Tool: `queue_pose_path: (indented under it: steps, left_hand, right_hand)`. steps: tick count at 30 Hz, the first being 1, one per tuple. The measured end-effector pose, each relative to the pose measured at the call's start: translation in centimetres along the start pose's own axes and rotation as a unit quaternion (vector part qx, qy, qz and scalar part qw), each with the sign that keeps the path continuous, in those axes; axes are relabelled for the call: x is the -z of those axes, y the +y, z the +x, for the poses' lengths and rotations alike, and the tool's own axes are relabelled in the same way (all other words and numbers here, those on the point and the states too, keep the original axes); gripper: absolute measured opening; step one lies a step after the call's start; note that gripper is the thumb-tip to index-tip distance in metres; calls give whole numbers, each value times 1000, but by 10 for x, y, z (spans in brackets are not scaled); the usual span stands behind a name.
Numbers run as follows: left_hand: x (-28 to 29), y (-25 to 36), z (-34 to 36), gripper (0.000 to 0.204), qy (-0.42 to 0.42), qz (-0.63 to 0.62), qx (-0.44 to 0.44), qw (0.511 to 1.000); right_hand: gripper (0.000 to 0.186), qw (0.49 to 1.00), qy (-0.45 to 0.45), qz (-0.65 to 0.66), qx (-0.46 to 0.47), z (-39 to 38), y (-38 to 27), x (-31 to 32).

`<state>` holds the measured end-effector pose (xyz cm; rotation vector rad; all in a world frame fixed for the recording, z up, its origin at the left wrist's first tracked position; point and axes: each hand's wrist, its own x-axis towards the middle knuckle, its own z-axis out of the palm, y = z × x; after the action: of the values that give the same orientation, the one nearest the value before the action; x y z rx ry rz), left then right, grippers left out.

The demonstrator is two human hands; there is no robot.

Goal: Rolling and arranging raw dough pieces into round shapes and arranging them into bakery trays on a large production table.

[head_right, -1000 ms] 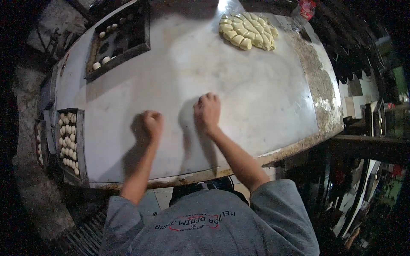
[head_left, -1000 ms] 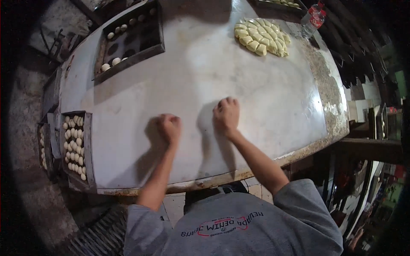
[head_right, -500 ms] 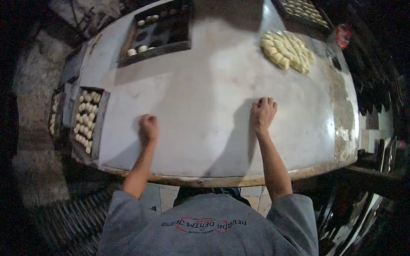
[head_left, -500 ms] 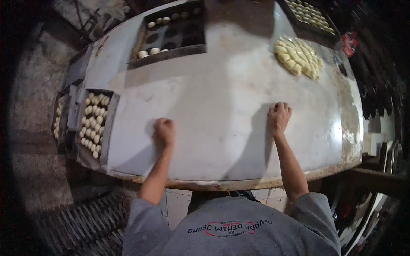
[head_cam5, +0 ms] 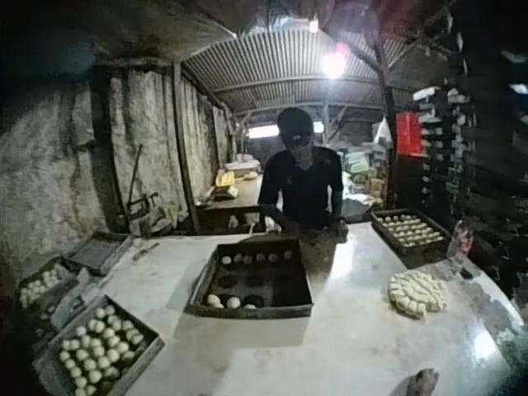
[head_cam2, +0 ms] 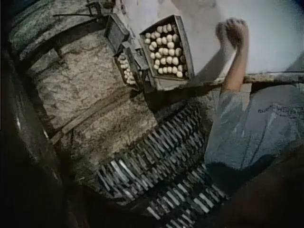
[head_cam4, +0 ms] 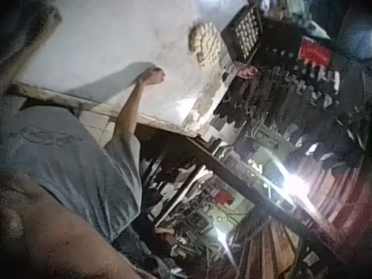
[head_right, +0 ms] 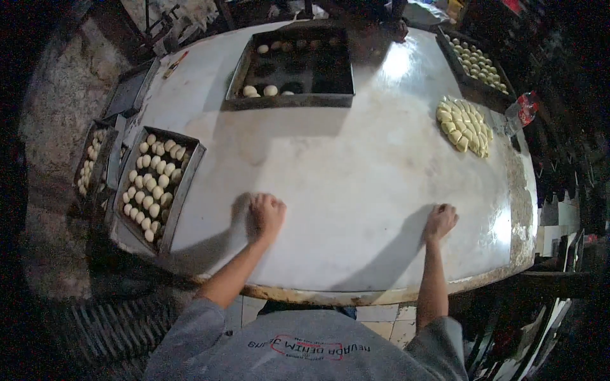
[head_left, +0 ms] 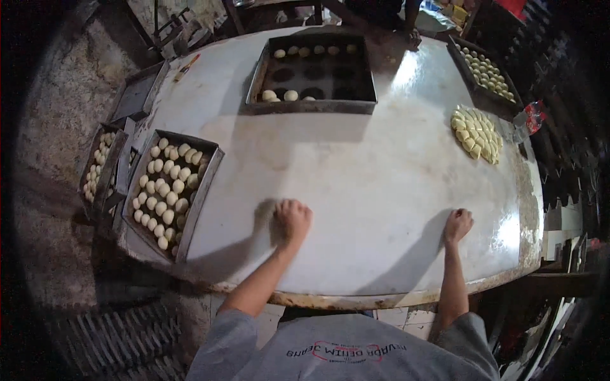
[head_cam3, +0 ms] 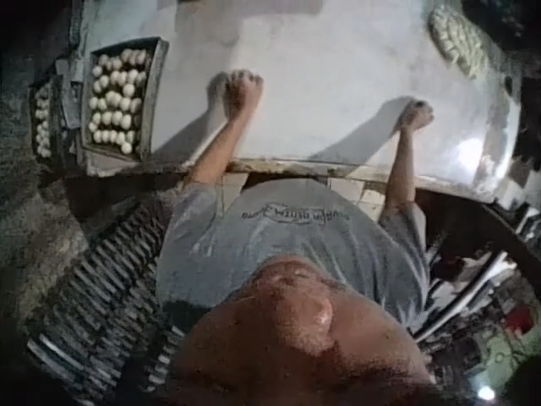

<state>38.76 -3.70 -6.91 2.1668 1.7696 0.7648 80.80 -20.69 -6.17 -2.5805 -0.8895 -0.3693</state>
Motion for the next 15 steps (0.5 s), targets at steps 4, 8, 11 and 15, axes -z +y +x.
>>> queue_pose_path:
  steps: [4, 8, 11, 15]
  left_hand:
    - [54, -5, -19, 20, -115, 42, -92, 988]
    - [89, -22, 54, 34, -357, -175, 26, 917]
    - [86, 9, 144, 33, -238, -197, 1, 951]
    - [55, 44, 272, 28, 32, -268, -92, 959]
  right_hand:
    - [10, 990, 59, 62, 111, -67, -16, 21]
    - [13, 994, 14, 72, 83, -61, 18, 49]
    - [13, 996, 65, -32, -44, -31, 43, 32]
    - [10, 998, 48, -35, -35, -39, -2, 31]
